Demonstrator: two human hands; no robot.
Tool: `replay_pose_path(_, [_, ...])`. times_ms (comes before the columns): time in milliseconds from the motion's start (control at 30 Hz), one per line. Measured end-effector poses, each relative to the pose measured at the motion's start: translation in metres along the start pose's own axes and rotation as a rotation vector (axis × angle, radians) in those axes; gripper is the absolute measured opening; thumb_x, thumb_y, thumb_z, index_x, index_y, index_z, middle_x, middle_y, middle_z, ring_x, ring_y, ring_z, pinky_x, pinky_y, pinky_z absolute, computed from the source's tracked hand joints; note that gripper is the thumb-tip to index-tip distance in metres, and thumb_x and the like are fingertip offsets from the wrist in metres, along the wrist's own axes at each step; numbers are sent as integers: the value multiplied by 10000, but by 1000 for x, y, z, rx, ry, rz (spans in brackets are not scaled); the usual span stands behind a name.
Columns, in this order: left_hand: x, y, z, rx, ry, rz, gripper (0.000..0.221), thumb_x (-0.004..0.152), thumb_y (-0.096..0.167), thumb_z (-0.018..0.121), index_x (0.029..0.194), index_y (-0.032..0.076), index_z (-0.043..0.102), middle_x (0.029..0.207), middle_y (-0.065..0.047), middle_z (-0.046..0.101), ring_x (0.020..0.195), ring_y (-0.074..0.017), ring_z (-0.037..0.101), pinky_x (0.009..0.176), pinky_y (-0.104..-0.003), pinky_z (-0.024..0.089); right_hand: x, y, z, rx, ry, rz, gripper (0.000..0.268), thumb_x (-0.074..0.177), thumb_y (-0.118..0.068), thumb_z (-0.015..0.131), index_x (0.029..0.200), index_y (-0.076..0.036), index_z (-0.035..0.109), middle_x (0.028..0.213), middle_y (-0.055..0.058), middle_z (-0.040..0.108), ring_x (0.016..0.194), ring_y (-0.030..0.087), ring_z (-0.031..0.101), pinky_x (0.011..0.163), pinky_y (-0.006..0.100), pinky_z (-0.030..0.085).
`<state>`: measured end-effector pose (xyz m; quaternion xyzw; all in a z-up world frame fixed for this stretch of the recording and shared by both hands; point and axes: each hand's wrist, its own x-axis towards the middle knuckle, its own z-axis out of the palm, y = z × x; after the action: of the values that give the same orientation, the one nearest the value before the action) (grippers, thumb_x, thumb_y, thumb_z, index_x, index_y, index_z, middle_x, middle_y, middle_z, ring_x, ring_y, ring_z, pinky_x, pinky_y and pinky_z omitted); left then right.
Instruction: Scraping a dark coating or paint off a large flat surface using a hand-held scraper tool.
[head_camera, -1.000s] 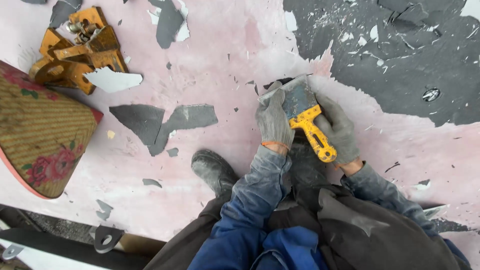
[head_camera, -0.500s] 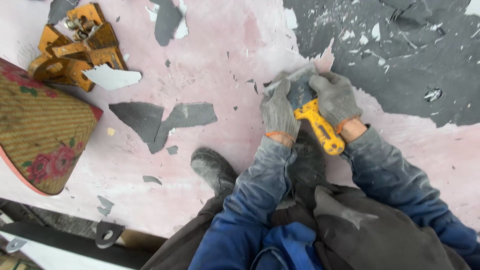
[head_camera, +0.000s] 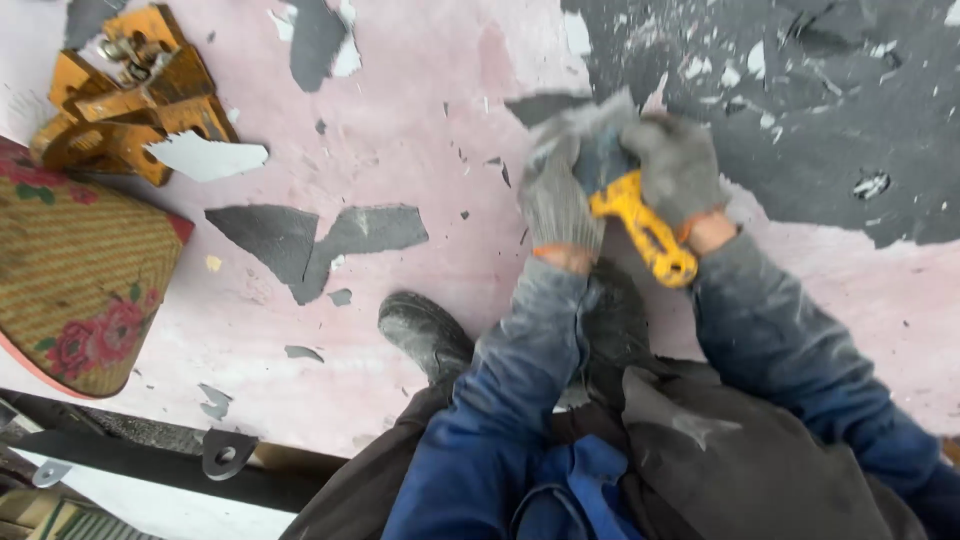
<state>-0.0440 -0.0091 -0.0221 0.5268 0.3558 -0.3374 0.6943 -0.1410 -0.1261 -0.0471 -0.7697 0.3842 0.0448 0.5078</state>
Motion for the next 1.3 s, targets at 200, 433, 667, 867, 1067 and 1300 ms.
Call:
replay_pose_path(200, [-5, 13, 38, -138, -68, -19, 340, 920, 31, 630, 1251, -42, 650, 1107, -136, 713, 959, -247, 708, 841, -386, 599, 23, -1, -22, -209, 84, -331, 171, 964, -119, 637, 1087, -53, 736, 1072, 241, 718, 975, 358, 721, 841, 415, 597])
replay_pose_path(433, [5, 27, 62, -139, -242, 58, 366, 1001, 102, 666, 1318, -77, 626, 1138, -152, 690, 980, -221, 681, 826, -346, 582, 49, -66, -44, 595, 22, 344, 242, 1005, -174, 620, 1025, 44, 723, 918, 185, 705, 774, 280, 664, 690, 352, 544])
replay_pose_path(667, [-19, 10, 12, 131, -114, 58, 380, 987, 124, 663, 1312, -71, 630, 1161, -115, 690, 1013, -167, 672, 886, -293, 578, -4, -29, -15, 451, -11, 393, 318, 967, -190, 615, 1134, 60, 718, 995, 87, 728, 846, 116, 687, 753, 261, 558])
replay_pose_path(867, [4, 8, 27, -61, -51, -50, 377, 958, 97, 647, 1293, -77, 635, 1105, -161, 684, 931, -220, 687, 797, -336, 600, 13, -32, -11, 635, 71, 499, 305, 931, -192, 669, 1095, 57, 731, 921, 60, 725, 800, 116, 662, 712, 254, 547])
replay_pose_path(1067, [0, 11, 37, -157, -51, -49, 371, 923, 35, 634, 1278, -71, 630, 1119, -170, 686, 940, -255, 700, 808, -367, 612, 18, -32, -15, 687, 88, 446, 291, 928, -193, 674, 1083, 47, 731, 902, 61, 714, 772, 111, 659, 690, 257, 556])
replay_pose_path(1300, [15, 8, 31, -184, -169, -26, 380, 936, 62, 645, 1299, -50, 639, 1135, -173, 682, 958, -260, 688, 823, -366, 596, 22, -34, -15, 507, 76, 350, 242, 954, -175, 642, 972, 49, 730, 877, 121, 718, 756, 171, 657, 696, 286, 533])
